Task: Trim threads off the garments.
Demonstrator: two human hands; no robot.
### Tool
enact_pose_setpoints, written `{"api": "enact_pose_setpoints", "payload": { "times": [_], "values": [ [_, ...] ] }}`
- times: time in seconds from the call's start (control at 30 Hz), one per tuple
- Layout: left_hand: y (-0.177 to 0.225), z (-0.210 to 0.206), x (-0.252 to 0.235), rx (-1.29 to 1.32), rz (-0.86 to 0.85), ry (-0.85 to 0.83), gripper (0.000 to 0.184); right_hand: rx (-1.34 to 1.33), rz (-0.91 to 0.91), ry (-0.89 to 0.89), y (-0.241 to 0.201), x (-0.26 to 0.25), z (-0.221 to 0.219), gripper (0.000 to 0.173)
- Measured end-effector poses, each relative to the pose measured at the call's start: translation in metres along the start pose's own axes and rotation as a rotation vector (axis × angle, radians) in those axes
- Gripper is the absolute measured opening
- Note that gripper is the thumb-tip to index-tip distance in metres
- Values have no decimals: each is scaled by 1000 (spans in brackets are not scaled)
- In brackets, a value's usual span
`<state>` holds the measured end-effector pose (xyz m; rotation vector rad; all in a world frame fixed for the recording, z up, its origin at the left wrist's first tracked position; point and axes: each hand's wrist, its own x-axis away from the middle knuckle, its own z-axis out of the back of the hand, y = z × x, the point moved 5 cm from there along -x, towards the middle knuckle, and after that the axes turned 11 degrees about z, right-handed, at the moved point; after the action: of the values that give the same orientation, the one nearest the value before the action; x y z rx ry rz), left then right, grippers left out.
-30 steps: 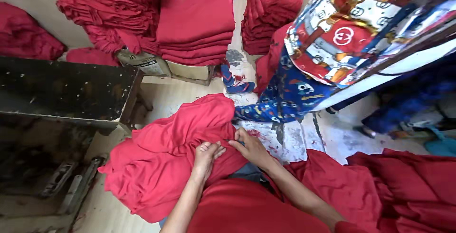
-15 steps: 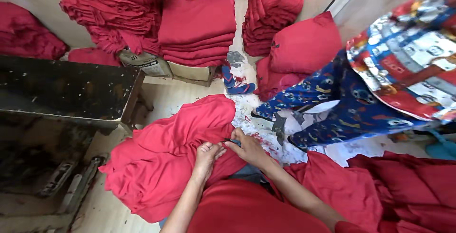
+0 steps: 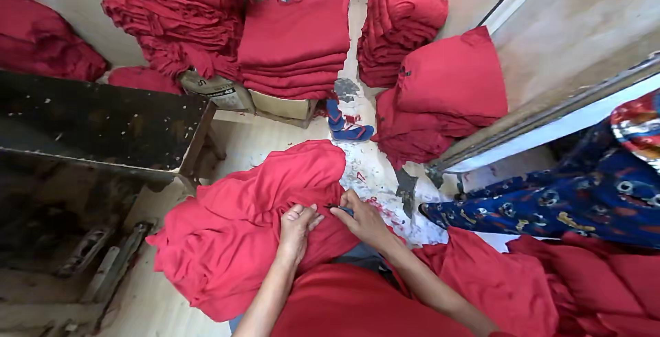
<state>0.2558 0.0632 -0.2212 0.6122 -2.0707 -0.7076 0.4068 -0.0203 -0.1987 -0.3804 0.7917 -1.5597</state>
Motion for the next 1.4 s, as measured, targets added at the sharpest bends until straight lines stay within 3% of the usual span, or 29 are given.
{"api": "enact_pose_setpoints", "payload": {
  "times": [0.27, 0.6, 1.4],
  "values": [
    [0, 1, 1, 20, 16, -24, 14, 51, 73, -1, -7, -7, -3, 41],
    [-1, 0, 0, 19, 29, -35, 16, -1, -18, 10, 0, -4, -3, 40],
    [-1, 0, 1, -51, 23, -66, 15, 64, 16, 2, -12, -12, -5, 39]
  ]
}}
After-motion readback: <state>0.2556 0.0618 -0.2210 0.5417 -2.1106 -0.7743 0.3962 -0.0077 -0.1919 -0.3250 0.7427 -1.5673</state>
